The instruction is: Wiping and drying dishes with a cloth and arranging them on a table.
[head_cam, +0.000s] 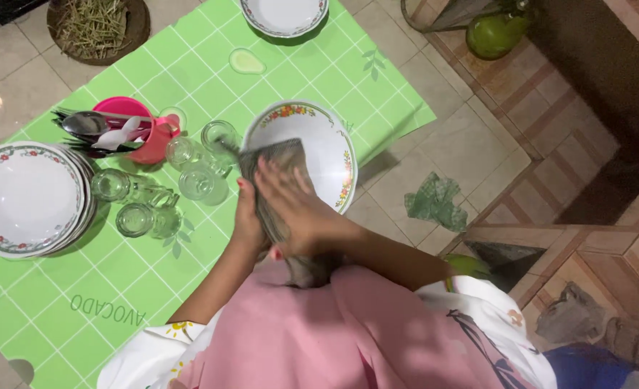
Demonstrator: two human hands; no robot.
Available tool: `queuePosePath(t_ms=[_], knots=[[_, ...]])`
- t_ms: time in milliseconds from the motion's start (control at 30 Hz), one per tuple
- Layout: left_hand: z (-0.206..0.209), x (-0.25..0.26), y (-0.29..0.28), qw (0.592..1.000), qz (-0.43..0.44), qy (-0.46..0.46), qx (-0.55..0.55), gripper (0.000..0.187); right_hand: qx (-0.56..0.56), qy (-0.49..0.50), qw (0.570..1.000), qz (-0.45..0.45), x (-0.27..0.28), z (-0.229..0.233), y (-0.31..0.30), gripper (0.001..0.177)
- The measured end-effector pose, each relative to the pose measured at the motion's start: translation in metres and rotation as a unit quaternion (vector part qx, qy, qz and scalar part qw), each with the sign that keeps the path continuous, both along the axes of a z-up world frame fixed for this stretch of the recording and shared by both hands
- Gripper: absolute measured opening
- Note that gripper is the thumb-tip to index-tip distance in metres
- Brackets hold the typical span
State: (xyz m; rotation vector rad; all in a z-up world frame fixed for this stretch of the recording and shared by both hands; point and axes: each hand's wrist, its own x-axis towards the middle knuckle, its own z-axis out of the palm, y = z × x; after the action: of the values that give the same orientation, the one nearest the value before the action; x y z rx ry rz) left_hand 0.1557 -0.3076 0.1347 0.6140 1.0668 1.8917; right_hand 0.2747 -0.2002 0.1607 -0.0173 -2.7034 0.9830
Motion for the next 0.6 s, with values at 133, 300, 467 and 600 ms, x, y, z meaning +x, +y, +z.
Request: queuePosePath(t_ms=[133, 300, 467, 600], knots=[[-0.033, -0.015, -0.006, 0.979, 0.015, -0.205, 0.006, 0.082, 0.041, -0.116, 0.989, 0.077, 0.02, 0.028, 0.009, 0.128], [-0.014, -0.018, -0.002, 0.986, 0.035, -0.146, 0.079, 0.08, 0.141, -0.219, 0.965, 0.025, 0.029, 0.038, 0.041, 0.105], [-0.021, -0.009, 0.001, 0.984, -0.004, -0.175, 0.041, 0.081, 0.227, -0.19, 0.951, -0.089, 0.008, 0.04, 0.068, 0.101], [-0.023, -0.007, 0.012, 0.987, -0.009, -0.157, 0.031, 0.081, 0.259, -0.119, 0.948, -0.139, -0.017, 0.025, 0.079, 0.104]])
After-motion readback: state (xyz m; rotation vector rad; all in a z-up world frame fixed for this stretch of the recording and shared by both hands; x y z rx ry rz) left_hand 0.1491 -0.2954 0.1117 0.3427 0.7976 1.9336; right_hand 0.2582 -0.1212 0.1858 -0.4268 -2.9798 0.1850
